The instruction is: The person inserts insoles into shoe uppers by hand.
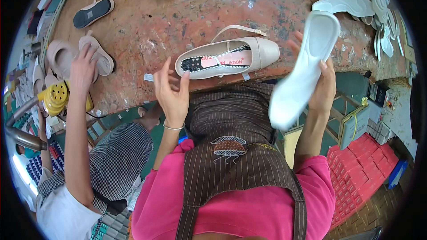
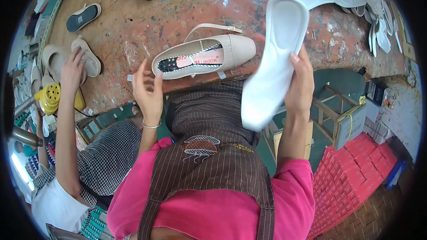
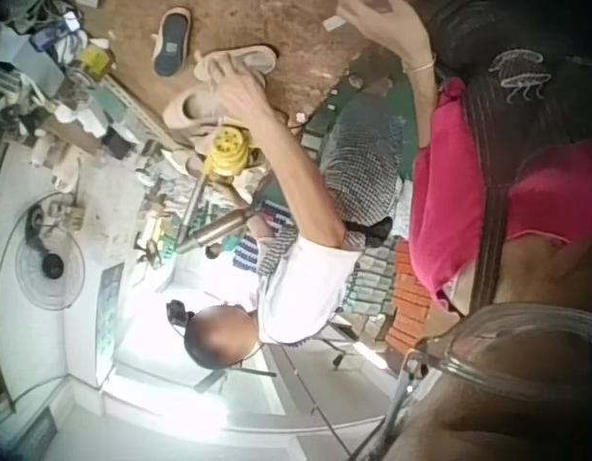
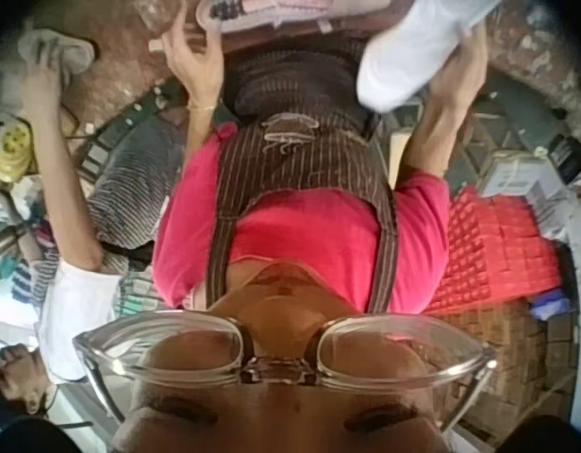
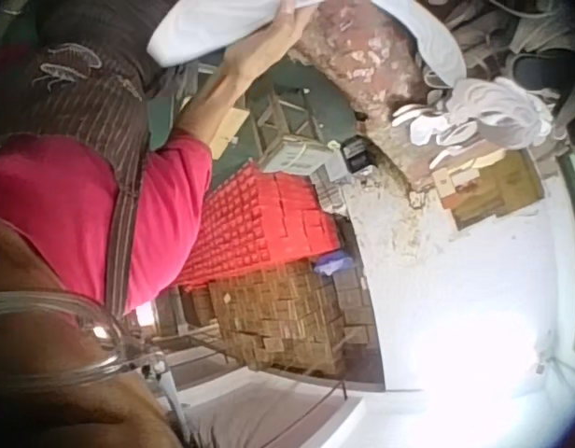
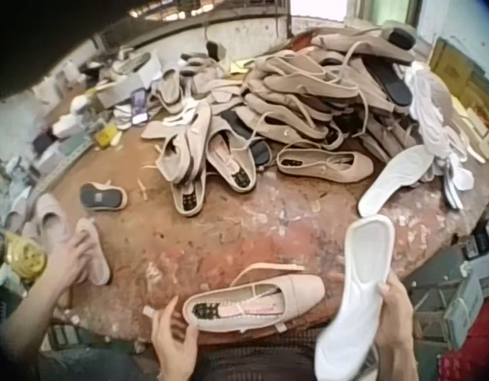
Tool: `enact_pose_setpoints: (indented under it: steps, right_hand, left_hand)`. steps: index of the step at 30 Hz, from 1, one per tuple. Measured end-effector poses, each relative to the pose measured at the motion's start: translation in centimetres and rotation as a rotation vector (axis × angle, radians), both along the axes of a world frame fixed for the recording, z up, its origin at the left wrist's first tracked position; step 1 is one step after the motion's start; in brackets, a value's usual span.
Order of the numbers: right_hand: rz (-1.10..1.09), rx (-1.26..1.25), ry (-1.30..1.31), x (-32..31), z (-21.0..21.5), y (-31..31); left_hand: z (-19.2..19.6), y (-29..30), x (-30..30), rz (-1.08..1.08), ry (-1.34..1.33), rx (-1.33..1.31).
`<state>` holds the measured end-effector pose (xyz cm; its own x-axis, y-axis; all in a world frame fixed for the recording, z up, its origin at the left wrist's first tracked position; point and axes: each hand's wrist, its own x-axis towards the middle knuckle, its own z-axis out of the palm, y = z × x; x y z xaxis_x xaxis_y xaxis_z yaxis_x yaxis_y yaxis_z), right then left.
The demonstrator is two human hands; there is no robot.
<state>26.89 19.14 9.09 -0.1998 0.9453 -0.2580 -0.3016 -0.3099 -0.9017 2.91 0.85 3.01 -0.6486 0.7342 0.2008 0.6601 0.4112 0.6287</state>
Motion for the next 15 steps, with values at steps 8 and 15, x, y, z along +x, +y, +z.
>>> enact_pose_setpoints:
  steps: [8,15]
  right_hand:
    - [0.619,1.183,-0.879,-3.6,-0.2,-0.8]
    - [0.822,1.109,-0.6,-9.8,-6.7,-2.5]
  left_hand:
    - [-0.7,0.8,0.3,-0.034,-0.494,0.014]
    - [-1.1,1.3,-0.7,-0.079,-0.536,-0.017]
